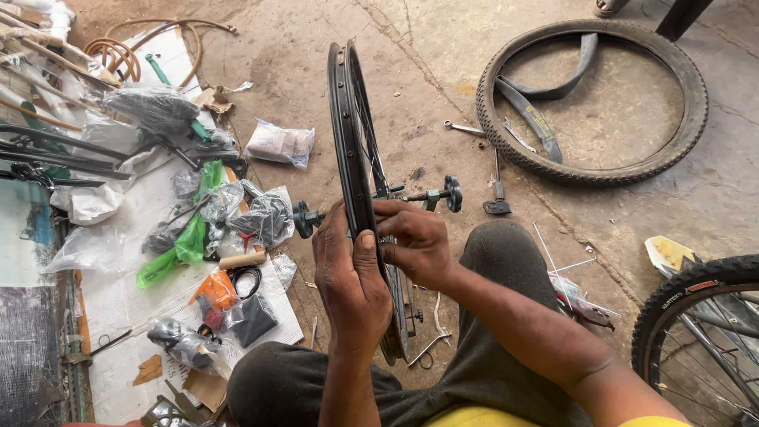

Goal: The person inserts and threads spokes into a bicycle wheel rim by hand while sitting on the ground.

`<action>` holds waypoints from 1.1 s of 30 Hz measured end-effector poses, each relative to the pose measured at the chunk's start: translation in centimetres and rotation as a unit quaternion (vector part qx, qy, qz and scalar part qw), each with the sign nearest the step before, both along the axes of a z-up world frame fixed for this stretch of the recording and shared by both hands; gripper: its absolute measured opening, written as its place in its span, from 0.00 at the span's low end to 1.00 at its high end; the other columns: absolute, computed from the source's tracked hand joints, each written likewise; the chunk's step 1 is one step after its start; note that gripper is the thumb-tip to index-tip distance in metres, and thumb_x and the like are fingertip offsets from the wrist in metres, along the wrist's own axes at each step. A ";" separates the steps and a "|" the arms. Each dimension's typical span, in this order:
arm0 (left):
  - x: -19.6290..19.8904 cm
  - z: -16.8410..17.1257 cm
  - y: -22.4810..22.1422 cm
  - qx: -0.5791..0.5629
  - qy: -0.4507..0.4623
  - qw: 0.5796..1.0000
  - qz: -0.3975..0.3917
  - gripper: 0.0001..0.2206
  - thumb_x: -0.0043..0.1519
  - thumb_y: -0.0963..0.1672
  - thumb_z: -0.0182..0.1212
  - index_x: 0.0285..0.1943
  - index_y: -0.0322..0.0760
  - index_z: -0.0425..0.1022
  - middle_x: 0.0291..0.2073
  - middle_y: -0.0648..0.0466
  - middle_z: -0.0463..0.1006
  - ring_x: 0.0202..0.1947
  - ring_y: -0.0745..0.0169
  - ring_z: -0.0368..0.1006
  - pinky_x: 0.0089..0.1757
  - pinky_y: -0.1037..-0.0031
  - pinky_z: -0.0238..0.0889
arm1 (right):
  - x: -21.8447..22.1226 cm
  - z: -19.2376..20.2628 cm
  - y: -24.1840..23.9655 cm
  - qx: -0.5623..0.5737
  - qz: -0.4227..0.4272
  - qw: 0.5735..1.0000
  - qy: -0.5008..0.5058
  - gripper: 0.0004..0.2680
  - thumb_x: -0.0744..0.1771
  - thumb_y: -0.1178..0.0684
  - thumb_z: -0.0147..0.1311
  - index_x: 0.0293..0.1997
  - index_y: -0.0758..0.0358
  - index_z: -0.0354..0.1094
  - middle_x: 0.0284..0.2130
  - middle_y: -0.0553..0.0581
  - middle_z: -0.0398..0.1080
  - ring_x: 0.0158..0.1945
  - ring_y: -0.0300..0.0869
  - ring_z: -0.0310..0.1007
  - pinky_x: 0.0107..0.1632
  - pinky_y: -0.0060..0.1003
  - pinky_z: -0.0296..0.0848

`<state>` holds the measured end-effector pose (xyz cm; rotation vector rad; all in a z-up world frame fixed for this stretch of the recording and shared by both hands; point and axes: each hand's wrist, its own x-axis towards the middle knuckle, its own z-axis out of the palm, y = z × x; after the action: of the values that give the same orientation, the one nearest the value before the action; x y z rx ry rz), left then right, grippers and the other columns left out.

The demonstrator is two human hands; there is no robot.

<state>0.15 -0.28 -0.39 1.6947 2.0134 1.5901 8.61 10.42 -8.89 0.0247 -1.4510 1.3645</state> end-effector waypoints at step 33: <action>-0.1 1.0 0.4 0.021 -0.080 0.997 -0.008 0.18 0.72 0.44 0.50 0.68 0.25 0.68 0.61 0.38 0.76 0.62 0.45 0.76 0.59 0.57 0.71 | 1.4 2.1 0.9 0.006 0.103 0.952 -0.288 0.34 0.63 0.39 0.51 0.79 0.61 0.47 0.72 0.70 0.56 0.76 0.60 0.56 0.74 0.65 0.60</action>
<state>0.07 0.07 0.64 1.5371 1.8980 1.7140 10.02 11.31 -6.82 -0.2378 -1.9842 1.6144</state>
